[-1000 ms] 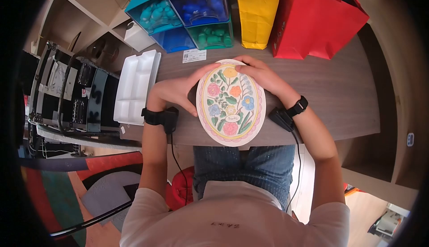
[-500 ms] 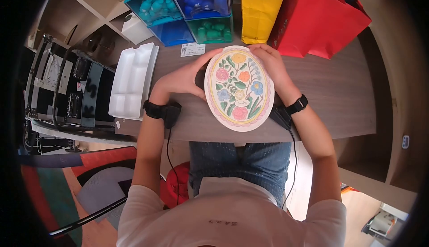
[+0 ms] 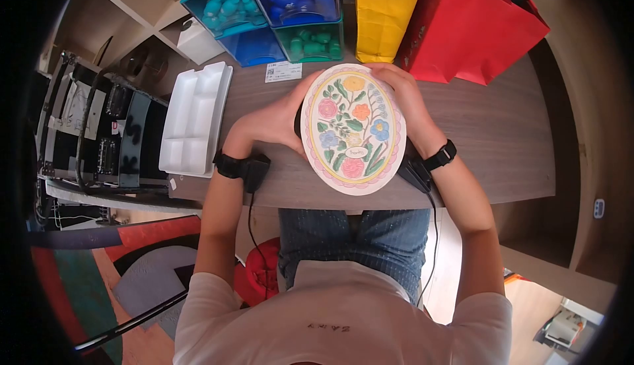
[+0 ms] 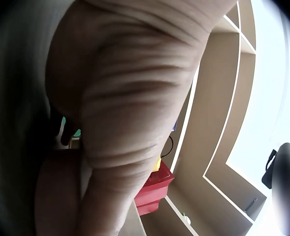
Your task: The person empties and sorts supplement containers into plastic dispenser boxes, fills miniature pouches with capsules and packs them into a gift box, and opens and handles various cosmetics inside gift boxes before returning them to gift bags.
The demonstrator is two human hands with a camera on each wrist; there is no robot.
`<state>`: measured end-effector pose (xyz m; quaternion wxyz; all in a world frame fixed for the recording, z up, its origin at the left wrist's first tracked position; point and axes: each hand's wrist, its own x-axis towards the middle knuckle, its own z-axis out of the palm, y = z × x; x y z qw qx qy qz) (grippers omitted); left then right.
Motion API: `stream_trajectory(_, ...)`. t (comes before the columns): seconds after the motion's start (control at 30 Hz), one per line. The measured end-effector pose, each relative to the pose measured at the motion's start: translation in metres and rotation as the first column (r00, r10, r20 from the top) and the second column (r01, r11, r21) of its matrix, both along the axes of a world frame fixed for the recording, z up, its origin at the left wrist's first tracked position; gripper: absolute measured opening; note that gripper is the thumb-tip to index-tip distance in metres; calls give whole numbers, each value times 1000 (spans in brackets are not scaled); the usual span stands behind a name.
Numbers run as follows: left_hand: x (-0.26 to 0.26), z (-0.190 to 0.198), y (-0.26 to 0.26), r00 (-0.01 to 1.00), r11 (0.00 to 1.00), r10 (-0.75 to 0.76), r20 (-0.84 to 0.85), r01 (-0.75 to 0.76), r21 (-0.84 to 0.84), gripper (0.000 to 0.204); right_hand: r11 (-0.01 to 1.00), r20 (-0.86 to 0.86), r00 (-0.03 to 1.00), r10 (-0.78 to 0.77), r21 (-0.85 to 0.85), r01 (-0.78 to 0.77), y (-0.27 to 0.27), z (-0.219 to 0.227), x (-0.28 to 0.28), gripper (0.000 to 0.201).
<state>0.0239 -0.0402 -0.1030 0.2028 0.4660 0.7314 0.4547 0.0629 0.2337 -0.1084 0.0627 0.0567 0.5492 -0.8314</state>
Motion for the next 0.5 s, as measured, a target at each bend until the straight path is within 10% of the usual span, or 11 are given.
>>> stream_trajectory(0.5, 2, 4, 1, 1000, 1000, 11, 12, -11, 24, 153, 1000, -39, 999, 15, 5, -15, 4, -1, 0, 30)
